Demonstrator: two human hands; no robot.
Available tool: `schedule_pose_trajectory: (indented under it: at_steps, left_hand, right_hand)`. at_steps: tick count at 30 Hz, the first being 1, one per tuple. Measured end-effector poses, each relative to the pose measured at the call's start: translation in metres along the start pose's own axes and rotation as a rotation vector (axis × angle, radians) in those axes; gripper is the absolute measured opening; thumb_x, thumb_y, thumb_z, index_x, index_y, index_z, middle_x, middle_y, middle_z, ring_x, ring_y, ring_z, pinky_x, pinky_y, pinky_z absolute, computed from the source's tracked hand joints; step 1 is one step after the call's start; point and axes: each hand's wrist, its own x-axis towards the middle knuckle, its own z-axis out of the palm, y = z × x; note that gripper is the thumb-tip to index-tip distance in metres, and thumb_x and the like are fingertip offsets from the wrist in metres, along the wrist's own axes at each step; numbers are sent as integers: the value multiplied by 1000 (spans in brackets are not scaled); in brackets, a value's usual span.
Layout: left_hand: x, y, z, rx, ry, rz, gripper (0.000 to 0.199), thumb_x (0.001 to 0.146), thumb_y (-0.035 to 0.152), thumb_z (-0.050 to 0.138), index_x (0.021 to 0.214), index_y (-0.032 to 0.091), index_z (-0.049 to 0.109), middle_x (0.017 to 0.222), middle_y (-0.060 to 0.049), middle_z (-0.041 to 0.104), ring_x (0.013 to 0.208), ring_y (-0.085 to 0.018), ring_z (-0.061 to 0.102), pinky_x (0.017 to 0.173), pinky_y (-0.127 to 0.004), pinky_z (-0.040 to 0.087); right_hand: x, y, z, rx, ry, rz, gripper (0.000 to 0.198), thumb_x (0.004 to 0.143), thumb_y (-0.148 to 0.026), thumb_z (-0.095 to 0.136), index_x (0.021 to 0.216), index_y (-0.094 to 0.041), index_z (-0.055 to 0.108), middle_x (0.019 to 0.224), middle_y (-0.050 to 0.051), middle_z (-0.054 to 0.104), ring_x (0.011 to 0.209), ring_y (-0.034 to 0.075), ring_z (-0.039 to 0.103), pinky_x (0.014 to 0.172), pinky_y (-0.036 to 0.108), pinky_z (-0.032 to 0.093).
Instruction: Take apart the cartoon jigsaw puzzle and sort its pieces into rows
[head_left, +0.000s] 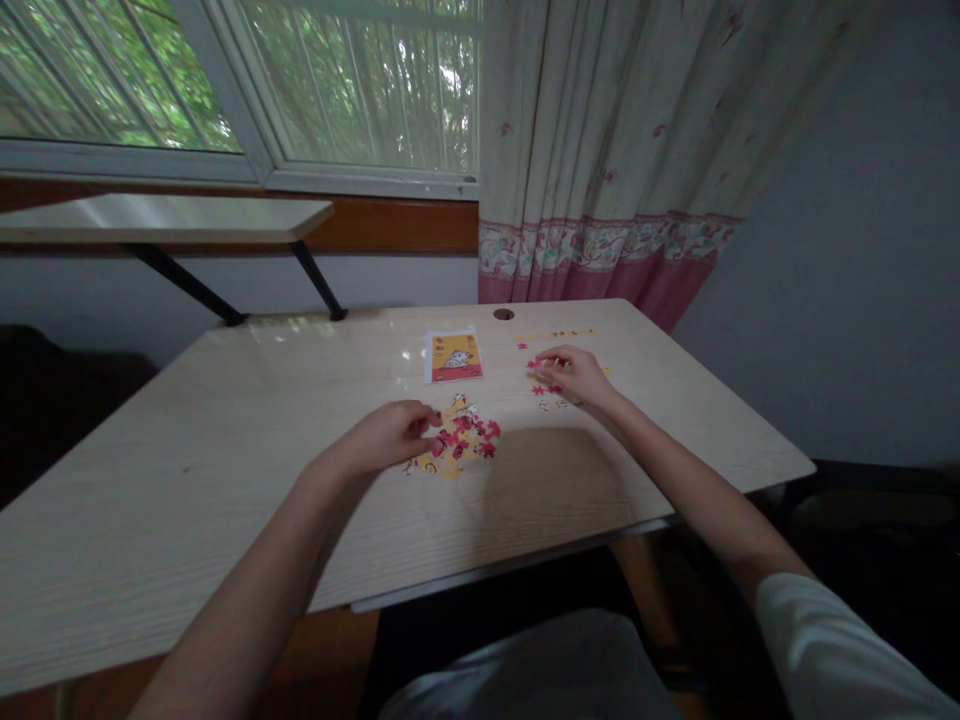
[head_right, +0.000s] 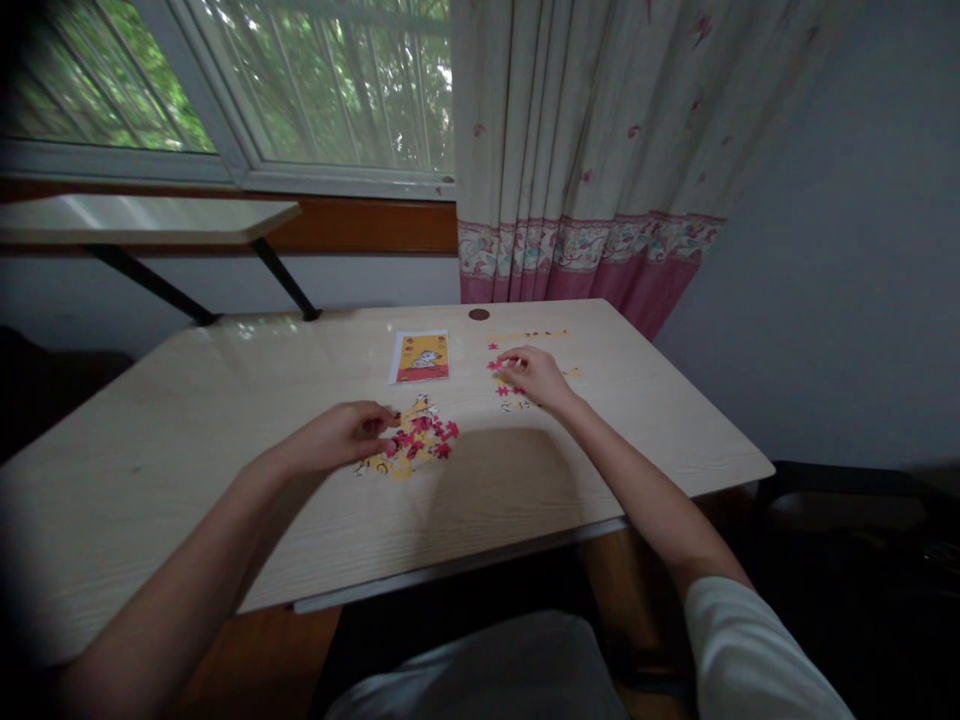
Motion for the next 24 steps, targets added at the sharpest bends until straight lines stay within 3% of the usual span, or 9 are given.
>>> schedule_pose_trajectory:
  at_steps: [3,12,24]
  left_hand:
    - [1,1,2,10,-18,22,30,75,38,56,91,14,63,71,-3,58,61,-14,50,57,-24,36]
    - [1,2,1,38,-19,52,21,75,31,54,83,14,64,73,-4,59,64,-14,51,60,-24,36]
    - [1,6,1,1,6,37,16,73,28,56,77,14,61,69,-2,57,62,-14,49,58,-24,34]
  right_hand:
    - [14,21,1,-32,-45,109,28,74,-38,64,92,-16,70,77,5,66,62,13,53,59,25,41]
    - [57,69,16,-178,-128,214,27,75,-37,63,91,-17,70,78,6,69,66,13,58,60,23,40]
    - [69,81,22,-257,-207,238,23,77,-30,62,94,-18,70,91,7,70,77,16,62,71,26,45]
